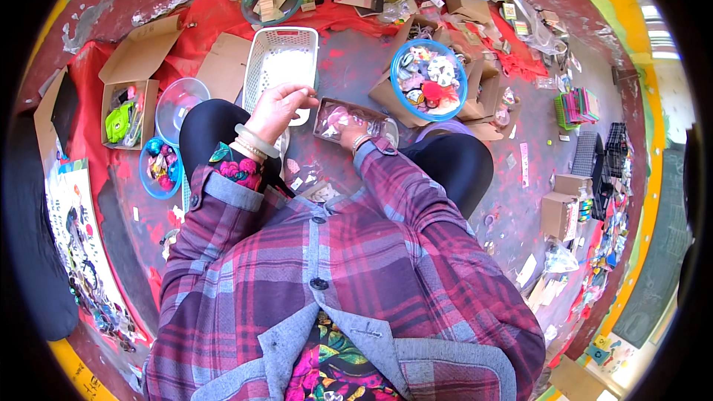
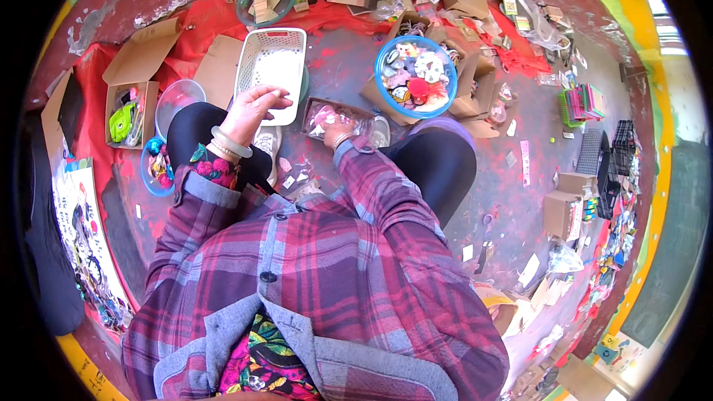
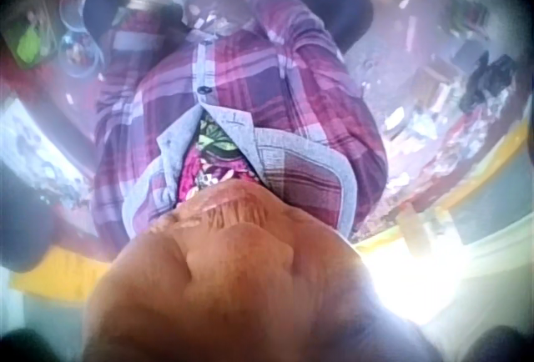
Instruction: The person sits on the floor and packs small pink and red decorative items into clear plastic bags. They pick up the items from a white basket, place them into the bags, and seal them by hand. The person handles the items one at a time, occasionally adjusting the contents within the bags.
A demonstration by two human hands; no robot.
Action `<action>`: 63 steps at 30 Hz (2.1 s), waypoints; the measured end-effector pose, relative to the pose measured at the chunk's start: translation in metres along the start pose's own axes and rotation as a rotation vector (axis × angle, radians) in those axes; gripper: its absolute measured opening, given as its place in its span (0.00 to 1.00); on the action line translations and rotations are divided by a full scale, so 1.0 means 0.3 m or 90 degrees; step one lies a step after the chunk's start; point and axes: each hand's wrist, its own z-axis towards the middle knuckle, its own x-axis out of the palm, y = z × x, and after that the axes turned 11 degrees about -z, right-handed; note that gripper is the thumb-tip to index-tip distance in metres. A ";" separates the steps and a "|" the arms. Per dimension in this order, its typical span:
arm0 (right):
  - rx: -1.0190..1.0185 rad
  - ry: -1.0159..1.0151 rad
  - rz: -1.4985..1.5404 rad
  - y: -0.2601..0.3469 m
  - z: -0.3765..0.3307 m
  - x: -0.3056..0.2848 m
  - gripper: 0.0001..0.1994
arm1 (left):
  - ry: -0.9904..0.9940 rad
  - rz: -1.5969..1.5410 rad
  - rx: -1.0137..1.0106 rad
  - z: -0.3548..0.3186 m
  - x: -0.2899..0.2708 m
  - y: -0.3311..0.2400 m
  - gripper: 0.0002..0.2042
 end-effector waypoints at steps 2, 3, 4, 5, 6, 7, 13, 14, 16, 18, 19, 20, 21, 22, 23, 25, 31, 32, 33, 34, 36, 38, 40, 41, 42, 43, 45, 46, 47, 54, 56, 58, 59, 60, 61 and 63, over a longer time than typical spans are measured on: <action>0.023 0.017 0.005 0.035 -0.063 -0.070 0.29 | -0.016 0.009 -0.008 -0.006 -0.009 0.004 0.13; 0.046 -0.015 0.016 0.049 -0.079 -0.071 0.27 | -0.018 0.017 -0.004 -0.009 -0.008 0.003 0.14; 0.062 0.011 0.006 0.057 -0.085 -0.083 0.27 | -0.021 0.013 0.000 -0.004 -0.013 0.013 0.13; 0.079 0.038 -0.003 0.063 -0.089 -0.098 0.27 | -0.025 0.009 0.005 0.005 -0.022 0.028 0.12; 0.095 0.066 -0.010 0.065 -0.096 -0.116 0.27 | -0.027 0.006 0.007 0.014 -0.031 0.037 0.12; 0.070 0.017 -0.071 0.032 -0.067 -0.075 0.24 | -0.025 0.016 0.008 0.027 -0.024 0.026 0.12; -0.053 -0.085 -0.021 0.148 -0.453 -0.437 0.13 | -0.110 0.001 0.029 0.049 -0.093 0.044 0.12; -0.090 -0.100 -0.021 0.153 -0.478 -0.450 0.13 | -0.128 -0.021 0.028 0.060 -0.099 0.045 0.12; -0.170 -0.118 -0.052 0.205 -0.593 -0.521 0.11 | -0.174 -0.068 0.027 0.079 -0.129 0.044 0.12; -0.240 -0.087 -0.088 0.248 -0.697 -0.567 0.11 | -0.237 -0.110 0.044 0.079 -0.128 0.024 0.13; -0.294 -0.069 -0.127 0.257 -0.712 -0.552 0.10 | -0.257 -0.124 0.051 0.088 -0.150 0.040 0.13; -0.348 -0.050 -0.167 0.259 -0.722 -0.538 0.10 | -0.279 -0.138 0.059 0.099 -0.170 0.056 0.13; -0.369 -0.051 -0.138 0.260 -0.734 -0.522 0.11 | -0.311 -0.140 0.078 0.099 -0.165 0.056 0.14; -0.409 -0.053 -0.131 0.256 -0.708 -0.478 0.12 | -0.329 -0.152 0.073 0.116 -0.179 0.064 0.14; -0.426 -0.044 -0.128 0.248 -0.690 -0.438 0.11 | -0.346 -0.164 0.069 0.148 -0.196 0.090 0.14; -0.452 -0.026 -0.107 0.229 -0.650 -0.399 0.10 | -0.382 -0.157 0.084 0.218 -0.253 0.173 0.15; -0.429 -0.175 -0.154 0.197 -0.609 -0.389 0.09 | -0.579 -0.117 0.048 0.410 -0.482 0.534 0.10; -0.436 -0.210 -0.148 0.204 -0.616 -0.394 0.08 | -0.564 0.080 0.033 0.409 -0.559 0.620 0.11; -0.408 -0.186 -0.155 0.184 -0.610 -0.413 0.07 | -0.531 0.263 0.043 0.445 -0.482 0.598 0.11; -0.399 -0.207 -0.146 0.173 -0.602 -0.415 0.07 | -0.500 0.449 0.056 0.453 -0.395 0.566 0.12; -0.413 -0.247 -0.127 0.174 -0.606 -0.416 0.07 | -0.421 0.528 -0.094 0.474 -0.342 0.578 0.11; -0.412 -0.267 -0.131 0.173 -0.607 -0.429 0.06 | -0.300 0.664 -0.109 0.506 -0.331 0.621 0.12; -0.408 -0.253 -0.150 0.170 -0.607 -0.434 0.06 | -0.178 0.788 -0.128 0.535 -0.345 0.699 0.14; -0.403 -0.270 -0.142 0.170 -0.606 -0.432 0.05 | -0.112 0.849 -0.136 0.551 -0.352 0.733 0.16; -0.392 -0.281 -0.143 0.165 -0.602 -0.430 0.06 | -0.039 0.908 -0.139 0.568 -0.341 0.734 0.17; -0.383 -0.291 -0.143 0.161 -0.597 -0.430 0.06 | -0.139 0.817 -0.160 0.585 -0.333 0.733 0.16; -0.368 -0.286 -0.137 0.153 -0.592 -0.440 0.07 | -0.331 0.624 -0.199 0.609 -0.324 0.720 0.14; -0.362 -0.283 -0.142 0.150 -0.588 -0.445 0.07 | -0.423 0.523 -0.216 0.617 -0.321 0.707 0.13; -0.356 -0.280 -0.147 0.147 -0.582 -0.449 0.07 | -0.511 0.419 -0.232 0.625 -0.321 0.693 0.12; -0.359 -0.332 -0.114 0.128 -0.576 -0.459 0.07 | -0.705 0.154 -0.086 0.709 -0.381 0.719 0.16; -0.358 -0.319 -0.106 0.121 -0.576 -0.454 0.07 | -0.729 0.139 -0.052 0.756 -0.439 0.724 0.17; -0.356 -0.341 -0.089 0.106 -0.566 -0.442 0.07 | -0.705 0.178 -0.067 0.784 -0.460 0.708 0.18; -0.352 -0.347 -0.089 0.102 -0.563 -0.442 0.08 | -0.706 0.175 -0.056 0.801 -0.469 0.711 0.18; -0.348 -0.354 -0.088 0.098 -0.562 -0.444 0.08 | -0.706 0.174 -0.046 0.816 -0.476 0.718 0.18; -0.346 -0.362 -0.086 0.097 -0.559 -0.448 0.08 | -0.699 0.156 -0.036 0.825 -0.482 0.729 0.19; -0.341 -0.378 -0.082 0.097 -0.555 -0.456 0.08 | -0.669 0.181 -0.057 0.840 -0.487 0.730 0.18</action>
